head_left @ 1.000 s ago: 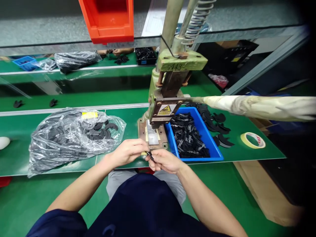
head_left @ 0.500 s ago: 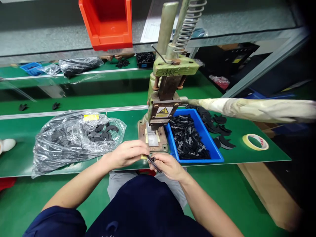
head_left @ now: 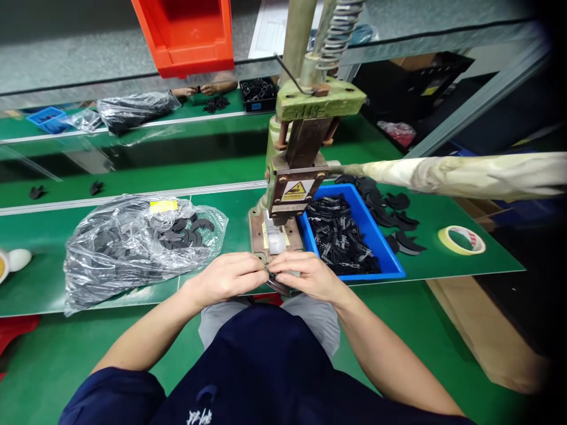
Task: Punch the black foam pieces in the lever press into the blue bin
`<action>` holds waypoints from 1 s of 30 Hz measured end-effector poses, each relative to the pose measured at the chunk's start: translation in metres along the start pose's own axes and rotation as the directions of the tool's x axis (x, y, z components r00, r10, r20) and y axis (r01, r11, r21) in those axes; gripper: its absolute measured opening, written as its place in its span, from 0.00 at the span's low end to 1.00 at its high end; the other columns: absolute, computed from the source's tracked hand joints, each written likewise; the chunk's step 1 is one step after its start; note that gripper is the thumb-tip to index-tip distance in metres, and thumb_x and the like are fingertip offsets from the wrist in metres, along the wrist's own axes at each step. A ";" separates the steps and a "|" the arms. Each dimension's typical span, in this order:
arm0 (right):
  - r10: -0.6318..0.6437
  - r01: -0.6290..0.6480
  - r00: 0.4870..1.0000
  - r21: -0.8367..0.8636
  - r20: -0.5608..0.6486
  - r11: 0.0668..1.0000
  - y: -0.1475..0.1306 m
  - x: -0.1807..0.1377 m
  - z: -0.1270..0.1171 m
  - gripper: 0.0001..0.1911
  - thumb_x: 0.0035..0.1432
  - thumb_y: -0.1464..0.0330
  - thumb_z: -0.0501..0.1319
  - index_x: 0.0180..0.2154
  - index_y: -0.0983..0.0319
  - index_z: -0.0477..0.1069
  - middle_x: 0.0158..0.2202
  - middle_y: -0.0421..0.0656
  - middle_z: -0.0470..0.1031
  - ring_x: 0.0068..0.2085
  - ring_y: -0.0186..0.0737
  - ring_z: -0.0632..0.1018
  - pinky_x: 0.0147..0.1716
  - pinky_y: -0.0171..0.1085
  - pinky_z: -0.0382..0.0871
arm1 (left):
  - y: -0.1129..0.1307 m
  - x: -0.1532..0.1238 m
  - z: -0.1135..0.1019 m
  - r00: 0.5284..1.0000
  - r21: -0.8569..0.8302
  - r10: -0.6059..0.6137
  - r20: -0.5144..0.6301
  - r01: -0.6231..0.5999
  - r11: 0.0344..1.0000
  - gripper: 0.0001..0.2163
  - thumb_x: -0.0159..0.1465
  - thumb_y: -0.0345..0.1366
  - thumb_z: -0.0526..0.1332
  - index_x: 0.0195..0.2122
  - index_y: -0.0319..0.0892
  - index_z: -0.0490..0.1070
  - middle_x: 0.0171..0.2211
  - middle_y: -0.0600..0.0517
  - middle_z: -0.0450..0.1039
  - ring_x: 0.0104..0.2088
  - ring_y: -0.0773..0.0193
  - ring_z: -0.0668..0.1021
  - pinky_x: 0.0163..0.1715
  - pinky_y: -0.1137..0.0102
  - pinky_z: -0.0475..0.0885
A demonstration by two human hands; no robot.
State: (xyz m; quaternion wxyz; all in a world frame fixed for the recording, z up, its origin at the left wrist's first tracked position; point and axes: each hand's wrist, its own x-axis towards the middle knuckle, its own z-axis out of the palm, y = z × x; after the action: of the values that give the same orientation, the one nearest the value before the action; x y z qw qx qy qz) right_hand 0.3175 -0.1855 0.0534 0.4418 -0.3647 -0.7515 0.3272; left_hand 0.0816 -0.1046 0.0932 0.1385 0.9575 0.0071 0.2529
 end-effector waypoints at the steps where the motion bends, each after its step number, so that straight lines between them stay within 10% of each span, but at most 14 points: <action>1: -0.001 0.001 1.000 0.000 0.001 1.000 0.000 0.001 0.001 0.09 0.64 0.69 0.62 0.44 0.59 0.79 0.41 0.44 0.82 0.42 0.36 0.81 0.44 0.36 0.76 | 0.000 -0.001 0.001 1.000 -0.003 -0.002 -0.008 0.002 1.000 0.10 0.73 0.36 0.54 0.47 0.42 0.73 0.40 0.45 0.78 0.43 0.62 0.81 0.47 0.68 0.77; 16: 0.071 -0.071 0.997 -0.008 -0.017 0.997 -0.010 -0.001 0.011 0.09 0.66 0.66 0.59 0.42 0.59 0.78 0.38 0.44 0.80 0.40 0.38 0.80 0.43 0.39 0.75 | 0.010 -0.001 -0.003 0.998 0.000 0.056 -0.043 -0.056 0.998 0.10 0.72 0.30 0.55 0.51 0.41 0.70 0.39 0.44 0.79 0.43 0.60 0.81 0.46 0.66 0.78; 22: 0.266 -0.275 0.955 -0.053 -0.133 0.960 0.000 -0.011 0.002 0.14 0.65 0.62 0.60 0.49 0.58 0.76 0.50 0.48 0.79 0.50 0.42 0.80 0.49 0.40 0.77 | -0.009 -0.010 0.012 0.966 -0.061 -0.257 -0.033 0.255 0.965 0.10 0.72 0.31 0.53 0.45 0.39 0.74 0.40 0.46 0.78 0.40 0.64 0.79 0.40 0.72 0.75; 25: 0.471 -0.473 0.838 0.066 -0.275 0.879 0.009 -0.029 -0.004 0.19 0.61 0.55 0.63 0.49 0.58 0.77 0.49 0.49 0.80 0.47 0.44 0.82 0.47 0.40 0.79 | -0.059 -0.024 0.017 0.752 -0.195 -0.632 -0.189 0.602 0.774 0.06 0.67 0.34 0.60 0.40 0.40 0.77 0.36 0.48 0.78 0.38 0.63 0.79 0.42 0.69 0.75; 27: 0.568 -0.556 0.774 0.129 -0.279 0.821 0.016 -0.043 -0.009 0.22 0.57 0.52 0.65 0.47 0.59 0.78 0.43 0.49 0.82 0.41 0.44 0.83 0.45 0.41 0.80 | -0.107 -0.040 0.011 0.430 -0.367 -0.850 -0.304 0.771 0.521 0.05 0.62 0.31 0.64 0.39 0.38 0.77 0.33 0.50 0.78 0.34 0.63 0.79 0.39 0.70 0.74; 30: 0.679 -0.659 0.674 0.178 -0.292 0.730 0.024 -0.064 -0.016 0.26 0.49 0.48 0.68 0.42 0.59 0.80 0.39 0.50 0.83 0.37 0.48 0.84 0.42 0.41 0.82 | -0.181 -0.066 -0.015 -0.081 -0.682 -0.956 -0.281 0.718 0.139 0.06 0.60 0.27 0.66 0.39 0.35 0.75 0.27 0.52 0.75 0.26 0.67 0.77 0.33 0.72 0.74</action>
State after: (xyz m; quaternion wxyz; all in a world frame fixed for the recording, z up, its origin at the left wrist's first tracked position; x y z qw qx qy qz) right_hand 0.3604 -0.2235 0.0130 0.4233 -0.6517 -0.4686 0.4203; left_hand 0.0271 0.0677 0.0253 0.4040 0.5101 0.6237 0.4330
